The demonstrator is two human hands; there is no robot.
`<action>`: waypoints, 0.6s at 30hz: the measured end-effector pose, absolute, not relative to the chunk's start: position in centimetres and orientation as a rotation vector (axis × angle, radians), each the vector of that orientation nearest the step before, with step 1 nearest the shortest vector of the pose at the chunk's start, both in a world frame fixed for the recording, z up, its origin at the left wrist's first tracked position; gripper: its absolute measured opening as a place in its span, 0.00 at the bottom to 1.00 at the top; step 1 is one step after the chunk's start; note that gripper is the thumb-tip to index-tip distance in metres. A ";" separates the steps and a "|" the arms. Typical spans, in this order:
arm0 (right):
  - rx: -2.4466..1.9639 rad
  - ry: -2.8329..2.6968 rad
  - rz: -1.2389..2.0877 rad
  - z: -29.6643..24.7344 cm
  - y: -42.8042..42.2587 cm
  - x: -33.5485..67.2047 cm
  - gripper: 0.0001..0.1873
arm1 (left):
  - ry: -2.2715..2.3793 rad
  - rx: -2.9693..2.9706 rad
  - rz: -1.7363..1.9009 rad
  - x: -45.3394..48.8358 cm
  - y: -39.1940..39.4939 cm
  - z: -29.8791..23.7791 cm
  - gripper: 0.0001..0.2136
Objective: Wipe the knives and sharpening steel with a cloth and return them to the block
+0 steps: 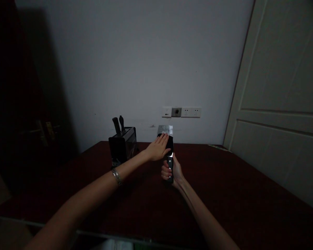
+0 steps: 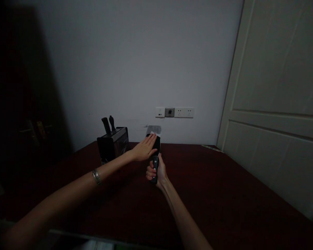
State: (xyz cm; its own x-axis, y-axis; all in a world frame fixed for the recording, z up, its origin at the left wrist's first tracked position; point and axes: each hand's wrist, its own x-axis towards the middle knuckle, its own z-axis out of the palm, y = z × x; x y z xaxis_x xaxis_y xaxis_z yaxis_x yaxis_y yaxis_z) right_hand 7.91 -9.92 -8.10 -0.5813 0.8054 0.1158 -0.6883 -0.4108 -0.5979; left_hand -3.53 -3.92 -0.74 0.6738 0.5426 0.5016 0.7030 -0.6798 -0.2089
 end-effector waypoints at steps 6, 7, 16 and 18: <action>-0.230 -0.801 2.113 -8.0 -10.4 7.5 0.35 | -1.131 -2.437 -0.603 -4.0 -2.3 1.1 0.30; -0.229 -0.802 2.103 -8.0 -10.3 7.6 0.35 | -1.086 -2.445 -0.596 -3.9 -2.7 0.8 0.30; -0.288 -0.845 2.087 -8.7 -9.9 7.2 0.34 | -1.130 -2.375 -0.406 -4.7 -2.5 1.3 0.31; -0.291 -0.863 2.090 -8.9 -9.9 7.1 0.34 | -1.202 -2.339 -0.420 -4.8 -1.7 2.1 0.31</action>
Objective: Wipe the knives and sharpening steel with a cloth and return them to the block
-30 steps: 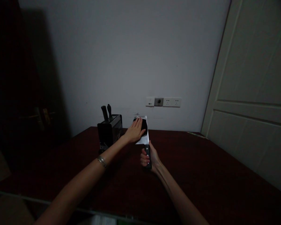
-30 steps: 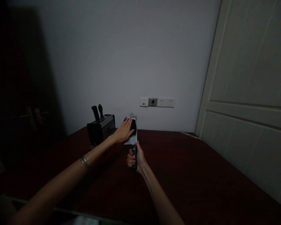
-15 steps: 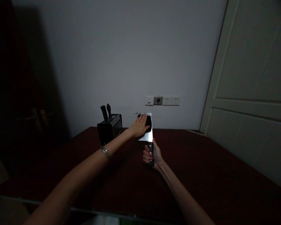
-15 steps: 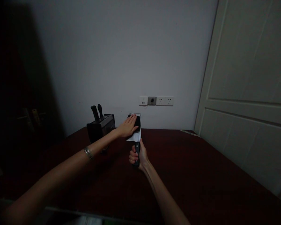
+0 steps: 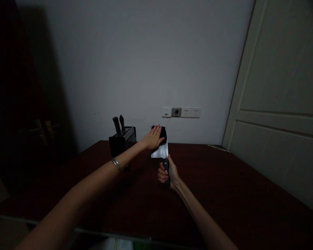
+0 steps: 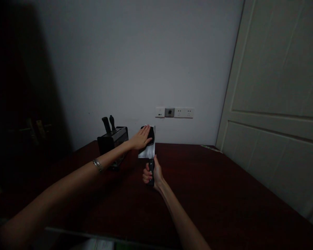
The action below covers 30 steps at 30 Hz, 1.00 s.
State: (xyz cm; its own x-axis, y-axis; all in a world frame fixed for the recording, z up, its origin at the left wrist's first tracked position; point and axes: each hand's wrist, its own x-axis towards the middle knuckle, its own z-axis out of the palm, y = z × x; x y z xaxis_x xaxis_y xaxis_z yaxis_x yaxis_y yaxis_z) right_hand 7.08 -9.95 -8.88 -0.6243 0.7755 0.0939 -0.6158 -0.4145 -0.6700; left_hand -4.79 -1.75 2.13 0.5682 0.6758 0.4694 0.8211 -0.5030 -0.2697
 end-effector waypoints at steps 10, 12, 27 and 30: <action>-0.268 -0.775 2.052 -8.8 -9.9 7.4 0.35 | -0.999 -2.401 -0.388 -3.0 -2.7 0.2 0.31; -0.302 -0.785 2.075 -8.9 -10.0 7.1 0.35 | -1.097 -2.386 -0.401 -3.2 -1.7 1.0 0.31; -0.346 -0.785 2.042 -8.8 -10.0 7.2 0.34 | -1.040 -2.372 -0.469 -2.6 -2.1 0.5 0.31; -0.375 -0.791 2.098 -8.8 -10.2 6.8 0.35 | -1.196 -2.342 -0.504 -2.9 -0.5 1.6 0.31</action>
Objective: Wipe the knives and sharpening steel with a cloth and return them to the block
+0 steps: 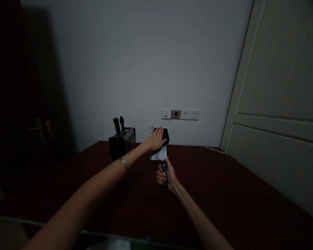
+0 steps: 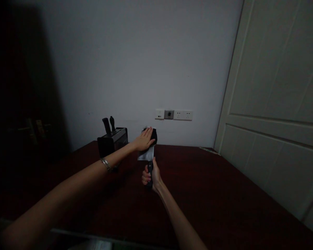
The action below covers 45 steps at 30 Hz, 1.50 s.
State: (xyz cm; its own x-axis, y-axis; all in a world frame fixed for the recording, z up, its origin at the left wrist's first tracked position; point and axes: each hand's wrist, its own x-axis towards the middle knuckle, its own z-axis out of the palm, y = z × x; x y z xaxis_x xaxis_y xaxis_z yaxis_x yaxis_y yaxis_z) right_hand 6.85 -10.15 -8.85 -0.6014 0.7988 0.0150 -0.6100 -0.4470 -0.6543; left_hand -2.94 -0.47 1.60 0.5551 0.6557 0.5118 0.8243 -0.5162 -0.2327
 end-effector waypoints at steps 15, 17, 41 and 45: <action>-0.230 -0.835 2.057 -8.8 -9.3 8.4 0.33 | -0.997 -2.384 -0.396 -4.5 -2.9 -1.0 0.31; -0.244 -0.847 2.073 -8.8 -9.3 8.4 0.33 | -1.090 -2.354 -0.424 -4.8 -2.2 -0.5 0.30; -0.234 -0.849 2.103 -8.5 -9.6 8.3 0.34 | -1.031 -2.393 -0.418 -5.9 -0.4 1.0 0.31; -0.226 -0.855 2.058 -8.1 -9.6 8.7 0.34 | -0.785 -2.456 -0.386 -5.5 -2.4 -0.4 0.31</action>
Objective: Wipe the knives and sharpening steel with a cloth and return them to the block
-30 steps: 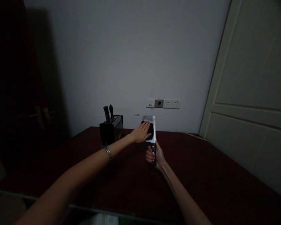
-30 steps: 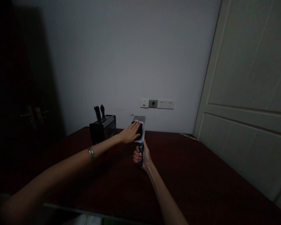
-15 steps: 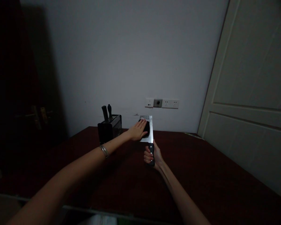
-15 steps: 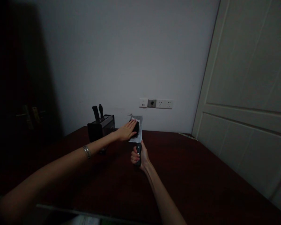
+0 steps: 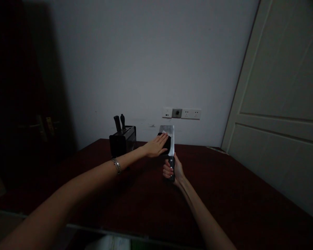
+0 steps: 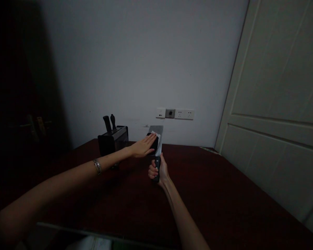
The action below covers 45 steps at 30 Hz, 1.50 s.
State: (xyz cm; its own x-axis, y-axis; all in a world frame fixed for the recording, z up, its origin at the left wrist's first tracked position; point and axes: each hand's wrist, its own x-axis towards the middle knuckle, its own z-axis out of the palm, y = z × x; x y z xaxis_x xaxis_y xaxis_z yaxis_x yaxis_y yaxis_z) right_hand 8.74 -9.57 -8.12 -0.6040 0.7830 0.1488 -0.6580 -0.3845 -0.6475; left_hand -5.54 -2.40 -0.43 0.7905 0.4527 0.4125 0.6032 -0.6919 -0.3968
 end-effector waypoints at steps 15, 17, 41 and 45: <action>-0.250 -0.835 2.092 -8.5 -9.6 8.4 0.34 | -0.750 -2.480 -0.350 -5.3 -2.7 -0.5 0.31; -0.255 -0.832 2.088 -8.4 -9.6 8.5 0.34 | -0.654 -2.504 -0.339 -5.0 -3.7 -0.9 0.30; -0.213 -0.894 2.162 -8.8 -9.6 7.4 0.36 | -0.980 -2.381 -0.436 -5.4 -0.9 1.5 0.30; -0.182 -0.886 2.117 -8.6 -9.6 7.9 0.35 | -0.868 -2.387 -0.415 -4.4 -2.9 0.9 0.31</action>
